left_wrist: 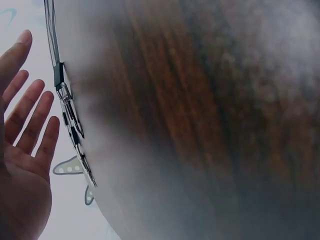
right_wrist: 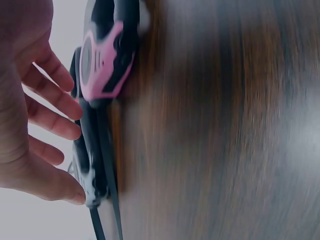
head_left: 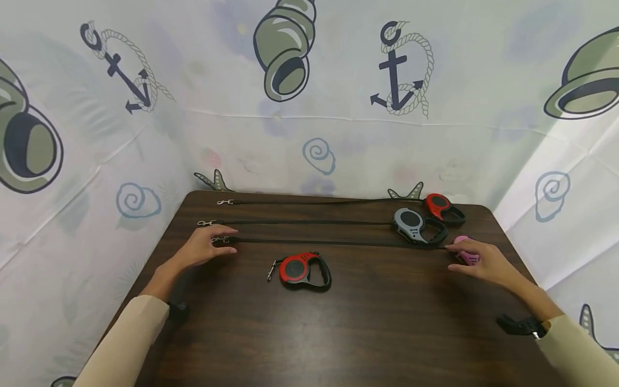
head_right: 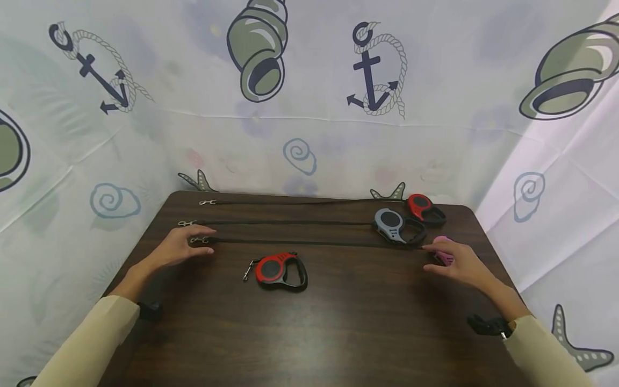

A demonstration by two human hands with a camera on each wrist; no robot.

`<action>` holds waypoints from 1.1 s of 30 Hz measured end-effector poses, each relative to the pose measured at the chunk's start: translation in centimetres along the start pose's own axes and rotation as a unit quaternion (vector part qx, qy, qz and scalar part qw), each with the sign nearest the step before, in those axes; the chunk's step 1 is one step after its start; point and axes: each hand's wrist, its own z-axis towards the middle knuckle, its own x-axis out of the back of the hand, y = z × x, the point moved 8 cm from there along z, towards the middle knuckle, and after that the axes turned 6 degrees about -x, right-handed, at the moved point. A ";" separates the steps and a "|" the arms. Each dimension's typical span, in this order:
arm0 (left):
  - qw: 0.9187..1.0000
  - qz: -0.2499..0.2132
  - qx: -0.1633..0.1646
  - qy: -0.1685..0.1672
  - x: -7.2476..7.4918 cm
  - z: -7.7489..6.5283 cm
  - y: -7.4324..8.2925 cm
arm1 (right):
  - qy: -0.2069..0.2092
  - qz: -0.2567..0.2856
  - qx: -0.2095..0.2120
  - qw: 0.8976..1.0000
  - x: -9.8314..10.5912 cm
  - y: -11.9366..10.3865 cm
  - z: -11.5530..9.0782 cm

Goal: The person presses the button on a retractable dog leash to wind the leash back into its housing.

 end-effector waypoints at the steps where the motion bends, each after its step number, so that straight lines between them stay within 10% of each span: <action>1: 1.000 0.003 0.002 -0.001 0.0 0.0 0.0 | 0.004 -0.006 0.001 1.000 0.2 0.2 -0.2; 33: 0.999 0.035 0.014 -0.026 -0.6 0.6 -1.4 | 0.015 -0.036 -0.013 0.999 0.8 5.9 -3.8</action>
